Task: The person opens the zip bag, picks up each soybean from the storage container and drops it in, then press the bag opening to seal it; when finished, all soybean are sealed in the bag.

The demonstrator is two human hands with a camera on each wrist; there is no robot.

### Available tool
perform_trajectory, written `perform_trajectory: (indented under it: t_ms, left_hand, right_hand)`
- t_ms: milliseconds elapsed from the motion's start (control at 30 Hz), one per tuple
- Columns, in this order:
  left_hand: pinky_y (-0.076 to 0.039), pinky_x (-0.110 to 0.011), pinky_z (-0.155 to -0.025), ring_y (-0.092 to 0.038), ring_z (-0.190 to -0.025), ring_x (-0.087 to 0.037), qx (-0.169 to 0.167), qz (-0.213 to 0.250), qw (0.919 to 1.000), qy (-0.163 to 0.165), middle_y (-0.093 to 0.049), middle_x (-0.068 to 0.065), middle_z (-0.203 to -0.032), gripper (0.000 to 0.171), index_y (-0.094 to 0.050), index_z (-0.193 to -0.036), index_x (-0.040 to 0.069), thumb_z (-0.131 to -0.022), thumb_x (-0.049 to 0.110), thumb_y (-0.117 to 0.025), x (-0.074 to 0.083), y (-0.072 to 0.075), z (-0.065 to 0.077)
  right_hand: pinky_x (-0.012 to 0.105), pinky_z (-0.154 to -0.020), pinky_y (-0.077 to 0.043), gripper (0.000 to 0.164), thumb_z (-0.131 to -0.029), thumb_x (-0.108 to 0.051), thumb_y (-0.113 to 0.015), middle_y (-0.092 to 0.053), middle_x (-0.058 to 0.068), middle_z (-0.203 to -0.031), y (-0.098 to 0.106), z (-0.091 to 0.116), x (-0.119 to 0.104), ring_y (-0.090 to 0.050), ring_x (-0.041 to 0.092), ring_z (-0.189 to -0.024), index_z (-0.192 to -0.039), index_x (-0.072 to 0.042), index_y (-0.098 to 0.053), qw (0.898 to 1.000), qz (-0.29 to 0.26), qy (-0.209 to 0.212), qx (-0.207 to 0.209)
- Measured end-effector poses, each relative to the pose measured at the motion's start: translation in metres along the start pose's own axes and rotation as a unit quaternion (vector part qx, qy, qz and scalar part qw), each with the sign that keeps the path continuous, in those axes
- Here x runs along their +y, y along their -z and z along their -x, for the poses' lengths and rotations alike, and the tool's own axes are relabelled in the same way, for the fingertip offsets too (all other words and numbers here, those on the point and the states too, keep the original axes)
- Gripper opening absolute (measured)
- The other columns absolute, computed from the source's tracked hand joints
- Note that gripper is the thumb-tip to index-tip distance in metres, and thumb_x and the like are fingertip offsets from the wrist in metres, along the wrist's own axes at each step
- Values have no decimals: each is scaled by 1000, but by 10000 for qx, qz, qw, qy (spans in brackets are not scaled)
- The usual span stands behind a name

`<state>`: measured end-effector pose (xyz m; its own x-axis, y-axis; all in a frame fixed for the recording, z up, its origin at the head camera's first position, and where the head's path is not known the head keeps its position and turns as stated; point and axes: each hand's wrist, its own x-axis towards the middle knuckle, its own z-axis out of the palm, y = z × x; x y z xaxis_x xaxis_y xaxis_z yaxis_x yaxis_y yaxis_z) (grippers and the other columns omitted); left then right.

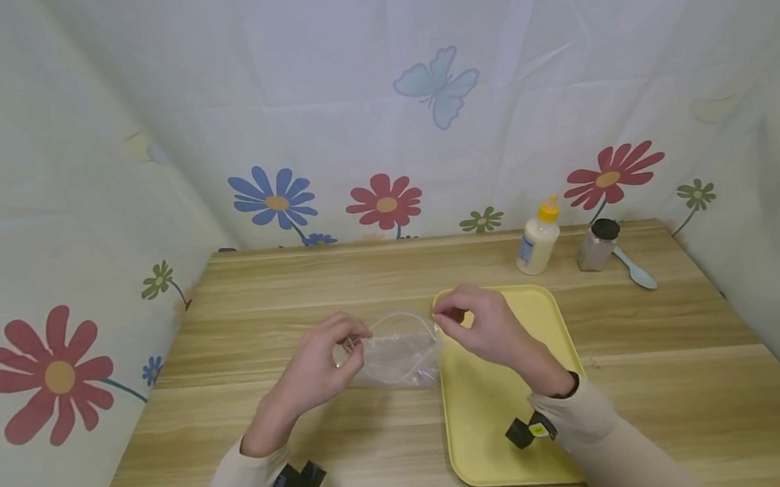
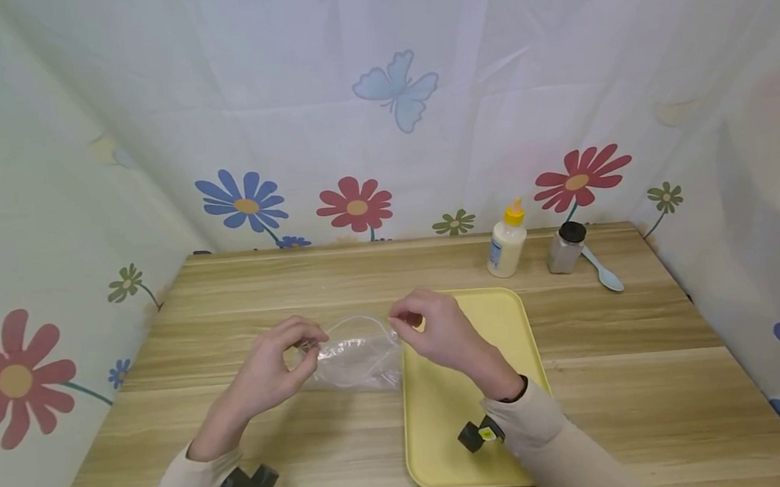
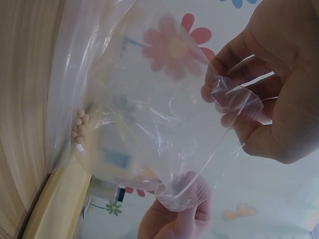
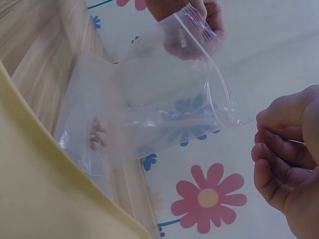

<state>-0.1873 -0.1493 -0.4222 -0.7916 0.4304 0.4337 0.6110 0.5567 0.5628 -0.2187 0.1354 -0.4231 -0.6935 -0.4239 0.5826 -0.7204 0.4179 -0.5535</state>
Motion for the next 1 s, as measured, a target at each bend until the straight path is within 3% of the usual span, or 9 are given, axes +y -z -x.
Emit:
perform_trajectory:
  t_ms: [300, 700, 1000]
  left_hand:
    - [-56, -23, -71, -62, -80, -5, -26, 80, 9999, -96, -66, 1, -95, 19, -69, -96, 11, -82, 1, -61, 2, -4, -1]
    - [-55, -24, -71, -61, -81, -7, -22, 15, 9998, -171, -67, -3, -96, 17, -68, -96, 9, -83, 2, -61, -1, -4, -1]
    - [-56, -25, -71, -62, -81, -7, -30, 56, 9998, -187, -68, -6, -96, 17, -68, -96, 9, -82, 2, -62, -2, -4, -1]
  right_hand:
    - [24, -65, -53, 5, -85, -9, -71, -66, -6, -83, -1, 3, -6, -57, 5, -74, -90, -10, -72, 9999, -5, 140, -63]
    - [24, -64, -53, 7, -84, -7, -73, -66, -5, -81, -4, 0, -9, -57, 7, -74, -90, -10, -72, 9975, -103, 704, 18]
    - [23, -66, -54, 9, -85, -6, -72, -67, -4, -84, -4, 0, -12, -59, 6, -75, -92, -11, -72, 9969, -192, 755, -78]
